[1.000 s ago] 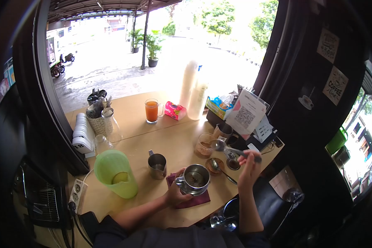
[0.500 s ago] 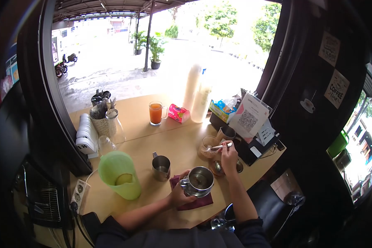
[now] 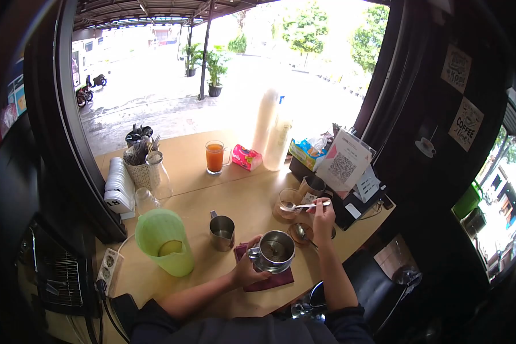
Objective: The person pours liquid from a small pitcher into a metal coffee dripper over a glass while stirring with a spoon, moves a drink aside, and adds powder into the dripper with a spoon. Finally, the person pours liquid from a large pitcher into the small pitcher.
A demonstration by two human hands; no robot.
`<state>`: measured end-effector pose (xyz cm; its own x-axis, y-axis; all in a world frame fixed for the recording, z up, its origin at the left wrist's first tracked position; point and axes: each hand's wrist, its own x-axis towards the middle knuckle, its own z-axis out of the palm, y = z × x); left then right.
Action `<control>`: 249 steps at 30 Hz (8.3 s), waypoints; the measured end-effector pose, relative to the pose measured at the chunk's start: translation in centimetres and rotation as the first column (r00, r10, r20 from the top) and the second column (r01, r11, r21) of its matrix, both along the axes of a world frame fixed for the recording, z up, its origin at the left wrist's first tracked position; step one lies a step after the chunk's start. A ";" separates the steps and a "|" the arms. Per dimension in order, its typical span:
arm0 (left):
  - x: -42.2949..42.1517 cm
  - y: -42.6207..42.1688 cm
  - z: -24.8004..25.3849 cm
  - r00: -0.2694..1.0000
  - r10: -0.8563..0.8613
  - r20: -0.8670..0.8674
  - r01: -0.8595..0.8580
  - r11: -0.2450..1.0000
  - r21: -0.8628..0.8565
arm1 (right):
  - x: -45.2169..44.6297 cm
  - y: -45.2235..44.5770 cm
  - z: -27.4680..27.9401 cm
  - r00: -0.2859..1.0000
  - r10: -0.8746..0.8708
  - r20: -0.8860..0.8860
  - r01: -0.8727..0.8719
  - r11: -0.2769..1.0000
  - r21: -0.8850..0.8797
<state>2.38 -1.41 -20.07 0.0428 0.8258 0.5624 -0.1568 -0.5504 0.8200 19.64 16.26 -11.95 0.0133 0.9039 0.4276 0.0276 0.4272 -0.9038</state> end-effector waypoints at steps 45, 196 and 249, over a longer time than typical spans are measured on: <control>0.3 0.0 1.2 0.998 -0.039 0.045 0.039 0.999 0.003 | 4.9 -15.0 7.3 0.976 0.217 -0.032 -0.203 0.950 0.238; 0.6 0.2 -0.5 0.992 -0.009 0.123 0.011 1.000 -0.011 | 4.6 -16.4 8.1 0.867 -0.022 0.498 -0.396 0.575 0.716; 0.5 0.2 -0.8 0.996 0.044 0.080 -0.043 0.999 -0.010 | 0.7 -4.7 -0.2 0.973 0.122 -0.196 -0.159 0.970 -0.184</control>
